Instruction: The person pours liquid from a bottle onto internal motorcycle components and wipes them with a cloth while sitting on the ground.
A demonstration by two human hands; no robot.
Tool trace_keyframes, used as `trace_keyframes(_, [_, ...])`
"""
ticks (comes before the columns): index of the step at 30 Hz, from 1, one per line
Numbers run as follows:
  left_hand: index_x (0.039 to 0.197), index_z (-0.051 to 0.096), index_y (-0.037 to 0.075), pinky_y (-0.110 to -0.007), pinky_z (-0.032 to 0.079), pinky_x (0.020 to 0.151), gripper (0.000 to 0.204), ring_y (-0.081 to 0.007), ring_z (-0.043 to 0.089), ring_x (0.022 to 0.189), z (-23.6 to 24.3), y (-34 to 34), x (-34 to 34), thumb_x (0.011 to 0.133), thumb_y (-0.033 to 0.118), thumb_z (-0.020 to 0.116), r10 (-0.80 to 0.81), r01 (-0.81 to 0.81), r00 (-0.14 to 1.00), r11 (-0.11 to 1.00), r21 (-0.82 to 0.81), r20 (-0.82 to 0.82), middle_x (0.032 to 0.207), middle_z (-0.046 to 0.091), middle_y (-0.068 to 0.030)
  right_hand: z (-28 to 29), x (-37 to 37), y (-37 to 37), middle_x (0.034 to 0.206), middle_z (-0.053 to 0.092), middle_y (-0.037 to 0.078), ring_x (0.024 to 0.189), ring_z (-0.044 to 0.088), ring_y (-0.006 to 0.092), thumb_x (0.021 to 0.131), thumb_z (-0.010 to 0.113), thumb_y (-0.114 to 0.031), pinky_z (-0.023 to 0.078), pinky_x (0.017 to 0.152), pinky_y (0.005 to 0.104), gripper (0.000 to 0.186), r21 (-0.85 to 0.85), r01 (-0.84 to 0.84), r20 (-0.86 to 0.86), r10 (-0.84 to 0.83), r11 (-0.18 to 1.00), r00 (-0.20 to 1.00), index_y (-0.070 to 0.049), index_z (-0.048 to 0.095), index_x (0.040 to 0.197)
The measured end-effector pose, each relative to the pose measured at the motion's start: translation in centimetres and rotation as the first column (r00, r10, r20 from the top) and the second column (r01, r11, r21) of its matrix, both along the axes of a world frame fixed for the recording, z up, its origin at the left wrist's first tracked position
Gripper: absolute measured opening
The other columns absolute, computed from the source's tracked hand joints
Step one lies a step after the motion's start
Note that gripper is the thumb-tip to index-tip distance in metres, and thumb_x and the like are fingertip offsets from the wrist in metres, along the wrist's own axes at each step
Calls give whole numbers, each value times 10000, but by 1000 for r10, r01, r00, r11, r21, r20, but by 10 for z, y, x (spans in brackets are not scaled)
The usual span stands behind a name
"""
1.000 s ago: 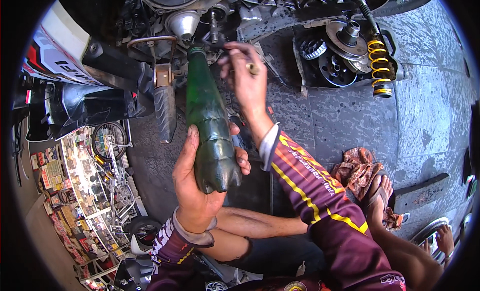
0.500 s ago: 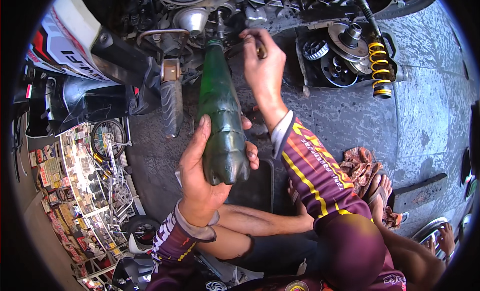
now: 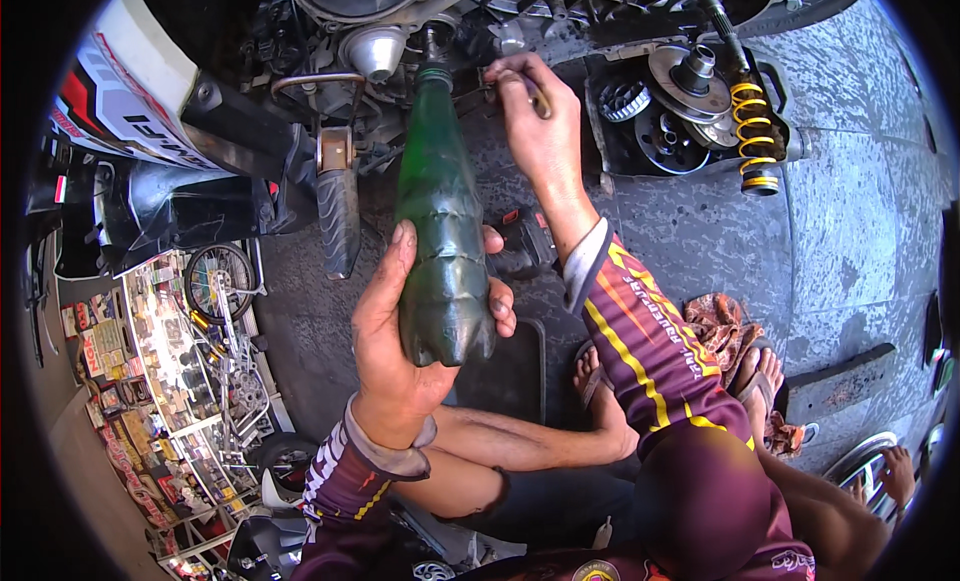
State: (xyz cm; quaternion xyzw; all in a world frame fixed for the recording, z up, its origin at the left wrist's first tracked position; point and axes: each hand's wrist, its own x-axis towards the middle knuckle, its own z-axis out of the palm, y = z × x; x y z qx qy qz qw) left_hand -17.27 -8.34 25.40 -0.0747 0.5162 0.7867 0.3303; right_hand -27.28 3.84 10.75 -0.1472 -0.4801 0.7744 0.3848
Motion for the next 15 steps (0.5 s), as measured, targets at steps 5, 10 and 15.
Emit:
trace_keyframes(5, [1288,436,-15,-435,556,657,510,-308,641,766,1,2,-5,1040,423,349,1,-1,1000,999,34,9,1142,568,-216,28,5,7,830,696,138,775,704,242,898,549,-67,528,749,320,104,126,-13,-123,29,992,992,2,625,918])
trace_keyframes(10, [1284,439,-18,-430,554,634,523,-306,642,749,0,6,-7,1035,435,356,-18,18,1000,1000,17,-19,1137,571,-219,14,10,9,838,688,150,781,702,253,904,550,-69,528,718,328,97,115,18,4,-18,993,1000,-2,618,915])
trace_keyframes(15, [1278,443,-25,-429,555,629,532,-307,645,748,4,9,-9,1033,439,354,-34,35,999,998,49,-12,1140,574,-225,17,20,11,851,681,78,794,634,113,943,527,-46,496,745,251,114,215,69,-7,-69,974,998,22,616,961])
